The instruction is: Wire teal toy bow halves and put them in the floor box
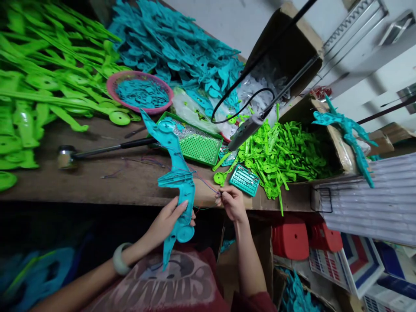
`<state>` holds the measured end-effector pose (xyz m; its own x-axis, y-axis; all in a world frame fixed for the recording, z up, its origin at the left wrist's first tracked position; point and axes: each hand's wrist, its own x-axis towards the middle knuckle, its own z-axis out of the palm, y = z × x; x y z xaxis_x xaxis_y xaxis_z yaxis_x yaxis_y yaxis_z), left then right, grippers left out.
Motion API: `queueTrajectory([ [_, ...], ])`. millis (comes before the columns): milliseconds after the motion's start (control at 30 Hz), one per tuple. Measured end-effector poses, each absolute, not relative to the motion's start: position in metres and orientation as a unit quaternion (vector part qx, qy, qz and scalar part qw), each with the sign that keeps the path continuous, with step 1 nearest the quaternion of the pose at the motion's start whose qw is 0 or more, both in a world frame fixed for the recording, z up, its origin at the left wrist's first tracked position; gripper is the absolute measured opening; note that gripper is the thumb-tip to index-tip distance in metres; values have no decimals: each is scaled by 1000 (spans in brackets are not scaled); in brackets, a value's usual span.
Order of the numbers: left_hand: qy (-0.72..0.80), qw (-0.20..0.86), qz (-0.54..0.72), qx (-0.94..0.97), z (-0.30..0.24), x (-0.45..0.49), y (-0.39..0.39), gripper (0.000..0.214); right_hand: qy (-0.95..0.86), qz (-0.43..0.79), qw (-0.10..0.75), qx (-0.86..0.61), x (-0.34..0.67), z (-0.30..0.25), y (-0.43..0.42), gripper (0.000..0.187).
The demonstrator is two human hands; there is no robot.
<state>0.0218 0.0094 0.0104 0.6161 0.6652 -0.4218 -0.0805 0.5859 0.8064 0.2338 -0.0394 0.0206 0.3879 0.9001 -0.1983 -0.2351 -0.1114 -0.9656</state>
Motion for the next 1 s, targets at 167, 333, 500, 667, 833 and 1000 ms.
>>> queueTrajectory([
  [167, 365, 788, 229, 440, 6, 20, 8, 46, -363, 427, 517, -647, 245, 39, -43, 32],
  [333, 374, 771, 217, 467, -2, 20, 5, 45, -611, 82, 326, -717, 208, 92, 15, 34],
  [500, 381, 712, 200, 556, -5, 18, 4, 36, -859, -43, 29, -509, 111, 101, 123, 22],
  [667, 409, 599, 182, 664, 3, 5, 11, 25, -866, -48, -14, -497, 102, 85, 161, 20],
  [833, 458, 475, 127, 741, 11, 0, 23, 22, -730, -4, 195, -655, 146, 87, 122, 27],
  [1000, 449, 397, 101, 795, 27, -1, 27, 28, -647, 60, 309, -694, 174, 80, 77, 22],
])
